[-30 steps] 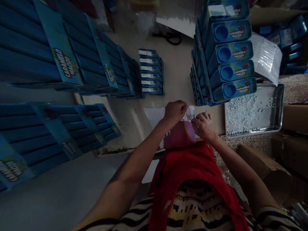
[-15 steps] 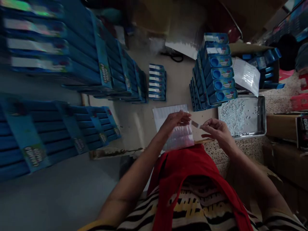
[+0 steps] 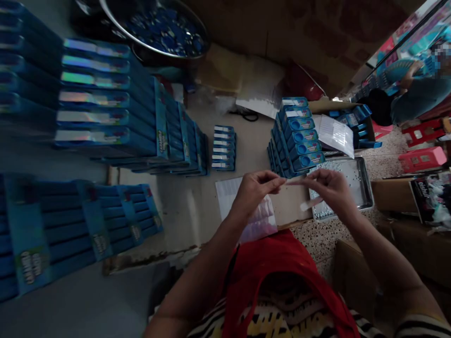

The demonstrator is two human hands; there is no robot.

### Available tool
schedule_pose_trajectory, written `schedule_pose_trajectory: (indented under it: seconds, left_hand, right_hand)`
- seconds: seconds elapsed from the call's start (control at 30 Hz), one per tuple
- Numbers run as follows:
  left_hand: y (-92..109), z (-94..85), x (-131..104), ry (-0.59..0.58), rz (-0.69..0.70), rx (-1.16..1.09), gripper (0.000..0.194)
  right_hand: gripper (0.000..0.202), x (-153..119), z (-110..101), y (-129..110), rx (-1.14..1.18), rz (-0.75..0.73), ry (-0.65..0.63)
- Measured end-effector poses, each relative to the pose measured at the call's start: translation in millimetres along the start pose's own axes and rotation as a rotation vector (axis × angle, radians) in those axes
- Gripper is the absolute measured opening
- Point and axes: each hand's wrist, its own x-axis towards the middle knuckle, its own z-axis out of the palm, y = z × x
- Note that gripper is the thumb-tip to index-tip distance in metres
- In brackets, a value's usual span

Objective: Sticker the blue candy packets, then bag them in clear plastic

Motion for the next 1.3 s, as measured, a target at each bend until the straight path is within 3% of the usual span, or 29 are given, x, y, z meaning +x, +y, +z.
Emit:
schedule_pose_trajectory:
  seconds: [0.1,0.2,0.37,0.5,0.83,1.1,1.3]
  left_hand:
    - [32.6,19.7,27.8,0.041,0.11,0.022,0.037]
    - [60.2,29.8,62.2,0.086,0.166,0.054,0.036]
    - [74.9,26.7,104.9,0.135,0.137,0.05,0.035]
    - [70.8,22.4,116.0,0.14,0.127,0.04,0.036]
    - [69.0,20.9,117.8,0.147,0.105,0.055,0.027]
    - [51.2,16.9,129.8,0.122,0.037,-0.071,0.033]
    - [29.5,25.5,135.4,0.143,-0.081,-0.276,0.039]
  right_hand:
    - [0.03,39.9,-26.0,-22.9,-0.115,-0.13,0.038]
    - [0.027,94.9,-43.0,-40.2,-0.231,-0.155,0.029]
    - [0.022,157.7,-42.9,-57.7,-0.464,-0.198,0.047]
    - [0.019,165.7,-36.6,-60.5,-0.514,-0.195,0.032]
    - [0.022,172.3,-33.9,-49.6,-0.493,-0.198,0.021]
    - [0.026,178.1,-34.6,-49.7,-0.554,-0.234,0.058]
    - [0.041,193.8,-38.9,-37.6,-0.423,-0.007,-0.036]
